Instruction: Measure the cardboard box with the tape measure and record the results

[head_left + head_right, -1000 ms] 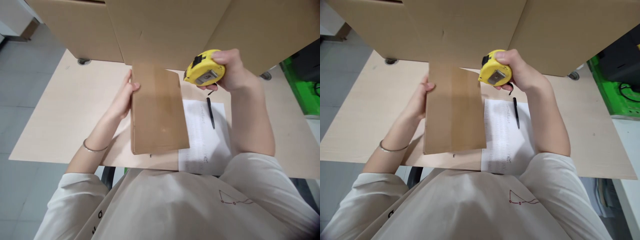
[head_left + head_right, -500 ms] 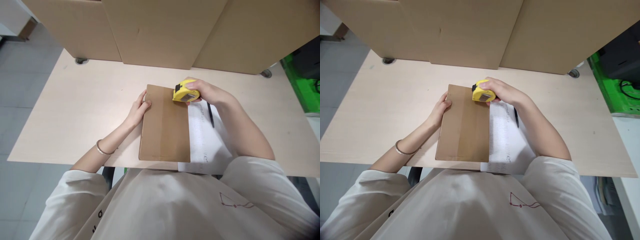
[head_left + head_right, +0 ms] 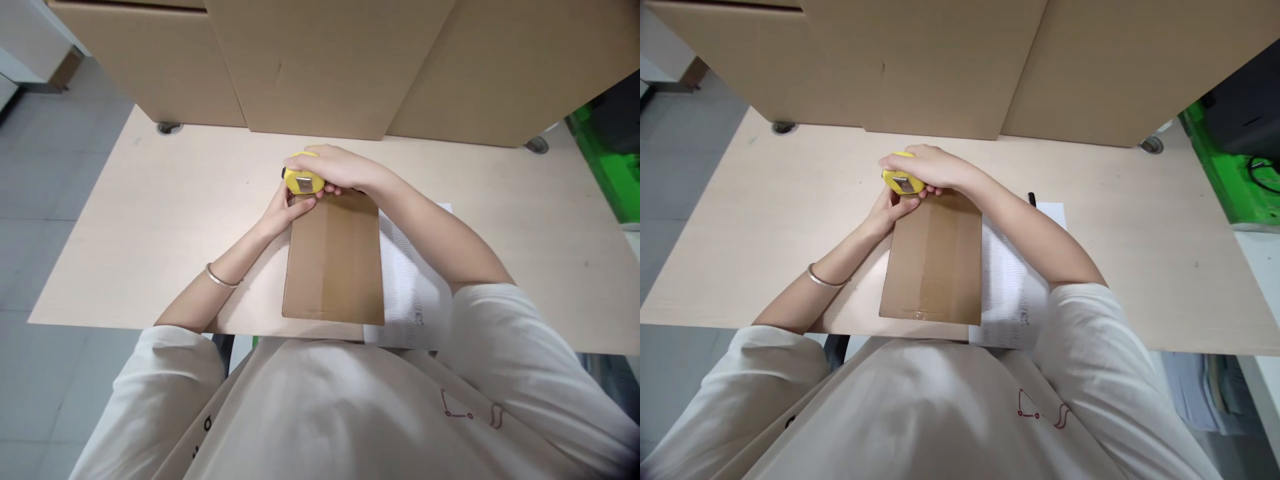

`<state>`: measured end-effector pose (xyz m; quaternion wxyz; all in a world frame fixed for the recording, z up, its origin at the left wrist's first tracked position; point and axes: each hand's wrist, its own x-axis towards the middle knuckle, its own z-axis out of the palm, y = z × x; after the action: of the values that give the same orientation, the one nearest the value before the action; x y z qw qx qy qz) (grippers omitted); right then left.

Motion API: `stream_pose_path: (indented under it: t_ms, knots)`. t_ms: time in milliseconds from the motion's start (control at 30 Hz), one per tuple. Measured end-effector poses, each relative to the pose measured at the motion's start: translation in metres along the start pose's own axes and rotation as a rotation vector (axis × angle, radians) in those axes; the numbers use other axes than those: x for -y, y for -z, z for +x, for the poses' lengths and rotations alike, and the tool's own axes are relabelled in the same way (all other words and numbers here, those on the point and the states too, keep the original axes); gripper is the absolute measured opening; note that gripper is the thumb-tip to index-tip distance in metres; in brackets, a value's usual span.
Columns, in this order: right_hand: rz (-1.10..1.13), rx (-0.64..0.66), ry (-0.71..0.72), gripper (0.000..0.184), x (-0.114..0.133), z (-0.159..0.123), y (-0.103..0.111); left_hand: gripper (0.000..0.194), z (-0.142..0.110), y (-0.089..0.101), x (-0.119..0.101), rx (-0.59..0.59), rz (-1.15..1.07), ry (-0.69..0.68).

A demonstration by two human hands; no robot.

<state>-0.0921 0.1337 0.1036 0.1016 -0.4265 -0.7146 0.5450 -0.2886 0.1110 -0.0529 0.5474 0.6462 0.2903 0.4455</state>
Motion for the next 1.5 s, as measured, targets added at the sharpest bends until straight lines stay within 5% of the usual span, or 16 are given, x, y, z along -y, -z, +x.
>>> stream_pose_path:
  t_ms: [100,400,600,833,1167,1500]
  knots:
    - [-0.065,-0.093,-0.018,0.047,-0.003,0.002,0.001,0.071,-0.005,0.001,0.001,-0.042,-0.008,0.03]
    - [-0.002,-0.061,0.014,0.049,-0.036,-0.042,0.038,0.092,-0.011,-0.002,-0.001,-0.148,-0.008,0.142]
    - [-0.028,-0.118,-0.035,0.049,-0.037,-0.046,0.037,0.065,0.0,-0.005,-0.007,-0.235,-0.102,0.224]
    - [-0.038,-0.135,-0.06,0.046,-0.04,-0.044,0.036,0.072,0.0,-0.003,-0.013,-0.201,-0.028,0.18]
    - [0.013,-0.206,-0.114,0.039,-0.092,-0.12,0.095,0.07,-0.002,-0.003,-0.014,-0.181,-0.051,0.193]
    - [0.068,-0.311,-0.171,0.028,-0.091,-0.112,0.074,0.069,-0.004,-0.001,-0.012,-0.193,-0.03,0.197]
